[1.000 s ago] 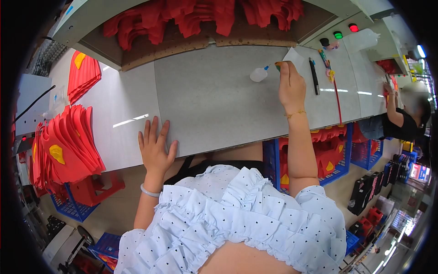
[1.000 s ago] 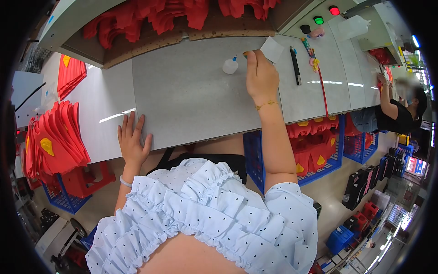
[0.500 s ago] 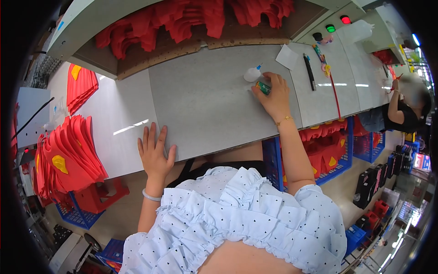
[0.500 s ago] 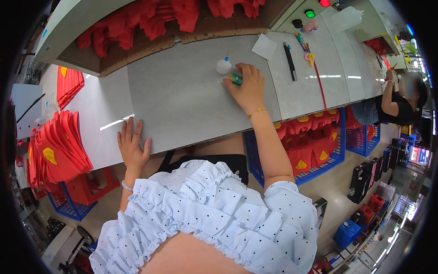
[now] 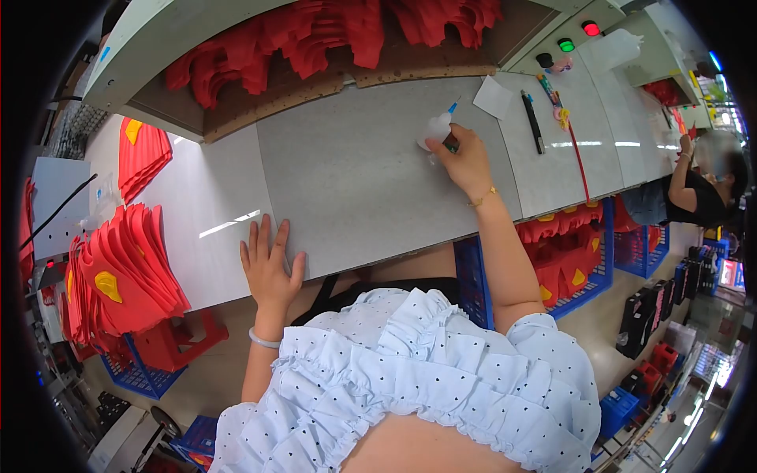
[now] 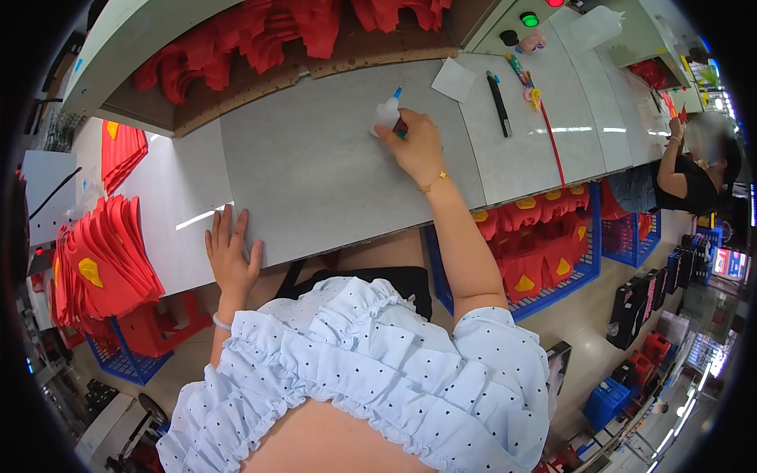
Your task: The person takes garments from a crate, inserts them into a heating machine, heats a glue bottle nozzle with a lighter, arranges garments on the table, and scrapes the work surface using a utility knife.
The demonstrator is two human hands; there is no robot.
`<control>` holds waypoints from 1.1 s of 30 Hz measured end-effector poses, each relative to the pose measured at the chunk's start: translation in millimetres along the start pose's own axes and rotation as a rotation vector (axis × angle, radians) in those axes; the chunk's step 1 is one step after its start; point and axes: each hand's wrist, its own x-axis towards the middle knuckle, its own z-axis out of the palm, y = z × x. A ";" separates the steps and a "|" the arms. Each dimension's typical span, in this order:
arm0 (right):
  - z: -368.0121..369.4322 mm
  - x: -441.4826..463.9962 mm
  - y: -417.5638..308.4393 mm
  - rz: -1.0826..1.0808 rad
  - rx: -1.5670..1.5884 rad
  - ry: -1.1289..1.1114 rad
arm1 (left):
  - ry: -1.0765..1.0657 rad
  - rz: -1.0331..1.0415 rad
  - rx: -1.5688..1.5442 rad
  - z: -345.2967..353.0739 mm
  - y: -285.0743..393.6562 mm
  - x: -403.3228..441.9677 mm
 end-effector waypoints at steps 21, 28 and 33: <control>-46.5 4.5 36.4 0.072 -0.081 0.232 | -0.002 0.010 0.020 1.3 -0.3 -0.9; -70.9 9.6 77.9 0.111 -0.417 0.416 | -0.001 0.014 0.022 0.6 0.8 -0.5; -74.6 14.4 84.5 0.139 -0.530 0.487 | -0.004 0.013 0.022 0.3 0.9 -0.1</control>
